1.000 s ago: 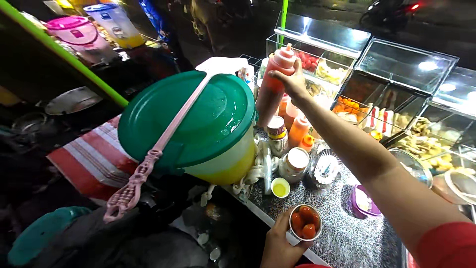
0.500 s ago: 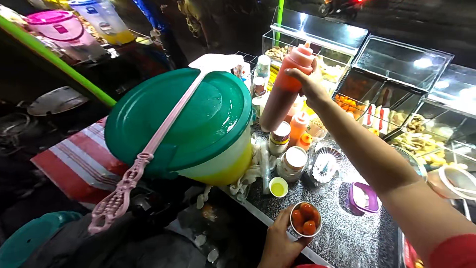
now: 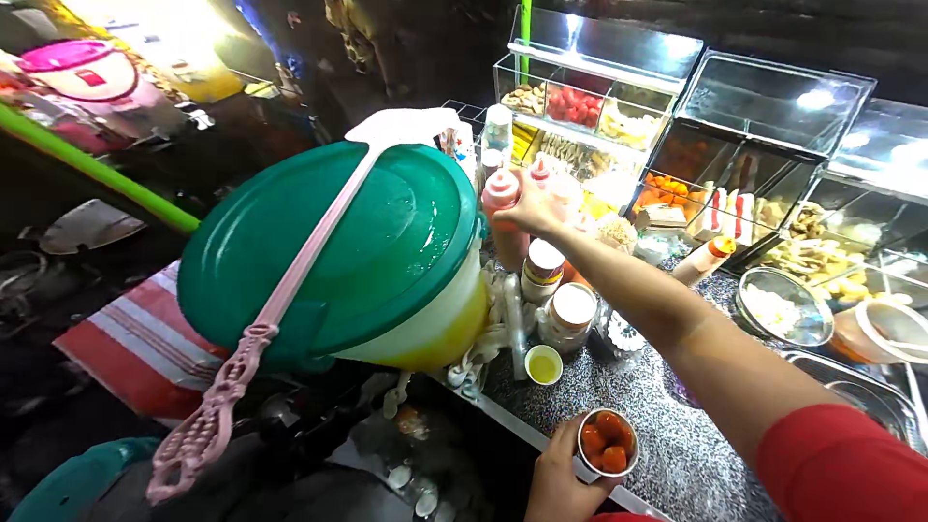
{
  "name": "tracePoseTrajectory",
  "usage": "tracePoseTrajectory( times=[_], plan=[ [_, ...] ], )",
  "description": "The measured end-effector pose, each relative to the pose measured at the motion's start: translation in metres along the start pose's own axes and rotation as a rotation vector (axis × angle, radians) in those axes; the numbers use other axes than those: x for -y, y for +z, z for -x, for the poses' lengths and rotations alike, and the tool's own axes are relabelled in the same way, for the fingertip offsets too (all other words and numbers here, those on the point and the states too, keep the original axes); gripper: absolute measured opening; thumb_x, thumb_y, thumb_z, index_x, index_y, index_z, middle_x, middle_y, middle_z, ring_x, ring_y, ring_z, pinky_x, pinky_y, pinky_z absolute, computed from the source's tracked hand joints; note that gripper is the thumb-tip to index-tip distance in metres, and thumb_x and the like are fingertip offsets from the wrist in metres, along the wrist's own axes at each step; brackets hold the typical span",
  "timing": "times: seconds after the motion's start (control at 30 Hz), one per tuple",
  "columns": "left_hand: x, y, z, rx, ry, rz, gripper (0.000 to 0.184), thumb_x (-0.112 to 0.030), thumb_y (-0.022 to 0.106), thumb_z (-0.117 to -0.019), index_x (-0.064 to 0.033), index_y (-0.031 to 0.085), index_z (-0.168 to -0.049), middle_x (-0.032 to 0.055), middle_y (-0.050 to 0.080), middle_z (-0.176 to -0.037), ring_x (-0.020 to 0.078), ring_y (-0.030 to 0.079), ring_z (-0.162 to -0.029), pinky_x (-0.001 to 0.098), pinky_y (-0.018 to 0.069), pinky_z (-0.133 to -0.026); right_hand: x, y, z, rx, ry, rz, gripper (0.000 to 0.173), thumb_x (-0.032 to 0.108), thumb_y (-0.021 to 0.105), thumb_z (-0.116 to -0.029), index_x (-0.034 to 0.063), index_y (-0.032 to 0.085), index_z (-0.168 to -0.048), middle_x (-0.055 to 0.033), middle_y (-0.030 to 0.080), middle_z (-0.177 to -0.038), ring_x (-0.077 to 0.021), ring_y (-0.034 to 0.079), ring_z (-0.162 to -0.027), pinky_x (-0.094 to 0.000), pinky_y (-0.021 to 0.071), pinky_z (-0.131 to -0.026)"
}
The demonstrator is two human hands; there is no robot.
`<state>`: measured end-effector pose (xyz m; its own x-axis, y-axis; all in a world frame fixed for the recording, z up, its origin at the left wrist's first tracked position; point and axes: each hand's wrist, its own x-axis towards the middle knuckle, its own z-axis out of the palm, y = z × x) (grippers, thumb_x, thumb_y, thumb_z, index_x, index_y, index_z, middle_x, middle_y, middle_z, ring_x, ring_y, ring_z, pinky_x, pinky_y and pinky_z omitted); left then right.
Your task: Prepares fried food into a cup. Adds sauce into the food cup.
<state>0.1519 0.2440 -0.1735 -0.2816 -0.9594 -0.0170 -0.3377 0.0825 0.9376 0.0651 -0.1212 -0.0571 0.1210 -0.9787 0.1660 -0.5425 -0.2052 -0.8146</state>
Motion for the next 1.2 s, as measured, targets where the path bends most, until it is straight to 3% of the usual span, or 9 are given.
tracePoseTrajectory(
  times=[0.13, 0.27, 0.33, 0.4, 0.53, 0.73, 0.87, 1.0, 1.2],
  plan=[
    [0.014, 0.014, -0.004, 0.066, -0.031, -0.02, 0.074, -0.023, 0.092, -0.0707, 0.0047, 0.062, -0.133, 0.0183, 0.068, -0.128, 0.0227, 0.068, -0.116, 0.0385, 0.055, -0.102, -0.028, 0.016, 0.002, 0.063, -0.008, 0.153, 0.098, 0.02, 0.095, -0.0678, 0.0037, 0.044, -0.15, -0.0275, 0.046, -0.149, -0.0449, 0.052, -0.133, -0.0612, 0.0489, -0.104],
    [0.013, 0.028, -0.022, 0.139, 0.005, -0.025, 0.072, -0.023, 0.092, -0.0703, 0.0047, 0.063, -0.131, 0.0197, 0.068, -0.127, 0.0259, 0.068, -0.117, 0.0423, 0.0543, -0.103, -0.01, -0.037, 0.033, 0.094, -0.053, 0.227, 0.102, 0.035, 0.094, -0.0724, 0.0075, 0.043, -0.156, -0.0281, 0.038, -0.157, -0.0467, 0.043, -0.14, -0.0615, 0.0437, -0.11],
    [0.007, 0.037, -0.035, 0.18, 0.049, 0.013, 0.072, -0.022, 0.091, -0.071, 0.004, 0.062, -0.132, 0.0191, 0.069, -0.126, 0.0247, 0.068, -0.116, 0.0417, 0.0557, -0.101, 0.006, -0.084, 0.086, 0.197, -0.114, 0.224, 0.095, 0.038, 0.088, -0.0815, 0.0032, 0.041, -0.156, -0.028, 0.05, -0.147, -0.0422, 0.053, -0.132, -0.0576, 0.0452, -0.109],
    [-0.004, 0.048, -0.051, 0.21, 0.108, 0.022, 0.071, -0.019, 0.09, -0.0721, 0.005, 0.061, -0.132, 0.021, 0.068, -0.126, 0.0261, 0.069, -0.113, 0.0425, 0.0578, -0.097, 0.005, -0.124, 0.162, 0.306, -0.163, 0.224, 0.094, 0.035, 0.09, -0.0787, 0.0026, 0.043, -0.154, -0.025, 0.066, -0.127, -0.0373, 0.065, -0.114, -0.0557, 0.0518, -0.099],
    [-0.027, 0.084, -0.083, 0.25, 0.21, -0.085, 0.07, -0.024, 0.09, -0.0734, 0.007, 0.062, -0.13, 0.024, 0.067, -0.123, 0.0276, 0.072, -0.106, 0.0434, 0.0613, -0.09, -0.037, -0.17, 0.301, 0.485, 0.173, 0.377, 0.115, 0.047, 0.09, -0.0767, 0.0255, 0.02, -0.166, -0.0266, 0.057, -0.133, -0.0432, 0.057, -0.119, -0.0608, 0.0494, -0.094],
    [-0.062, 0.176, -0.102, 0.396, 0.429, -0.072, 0.068, -0.03, 0.08, -0.077, 0.0084, 0.061, -0.13, 0.0288, 0.065, -0.124, 0.0346, 0.07, -0.105, 0.0458, 0.0612, -0.08, -0.083, -0.22, 0.416, 0.124, 0.455, 0.294, 0.105, 0.027, 0.087, -0.0822, 0.0174, 0.024, -0.165, -0.0268, 0.058, -0.134, -0.04, 0.057, -0.123, -0.0525, 0.0478, -0.103],
    [-0.086, 0.246, -0.101, 0.54, 0.509, -0.01, 0.084, -0.044, 0.08, -0.0789, 0.0056, 0.054, -0.141, 0.0269, 0.063, -0.129, 0.0311, 0.068, -0.11, 0.0428, 0.0606, -0.084, -0.105, -0.264, 0.471, -0.149, 0.555, 0.28, 0.105, 0.02, 0.088, -0.0777, 0.0181, 0.029, -0.164, -0.0205, 0.064, -0.121, -0.0333, 0.064, -0.11, -0.0503, 0.0544, -0.093],
    [-0.101, 0.296, -0.093, 0.618, 0.572, -0.004, 0.1, -0.057, 0.078, -0.0794, 0.0048, 0.043, -0.15, 0.0283, 0.055, -0.139, 0.034, 0.061, -0.123, 0.0452, 0.0574, -0.091, -0.131, -0.343, 0.536, -0.402, 0.66, 0.317, 0.108, 0.016, 0.088, -0.0766, 0.0159, 0.024, -0.164, -0.0205, 0.063, -0.126, -0.0293, 0.067, -0.106, -0.0494, 0.0585, -0.09],
    [-0.083, 0.299, -0.089, 0.645, 0.566, -0.053, 0.085, -0.042, 0.076, -0.0895, 0.0143, 0.042, -0.143, 0.0327, 0.059, -0.131, 0.0251, 0.062, -0.118, 0.0343, 0.0507, -0.1, -0.231, -0.501, 0.64, -0.659, 1.105, 0.477, 0.123, 0.016, 0.091, -0.0748, 0.0215, 0.009, -0.167, -0.0309, 0.058, -0.134, -0.047, 0.062, -0.115, -0.0652, 0.0511, -0.095]
  ],
)
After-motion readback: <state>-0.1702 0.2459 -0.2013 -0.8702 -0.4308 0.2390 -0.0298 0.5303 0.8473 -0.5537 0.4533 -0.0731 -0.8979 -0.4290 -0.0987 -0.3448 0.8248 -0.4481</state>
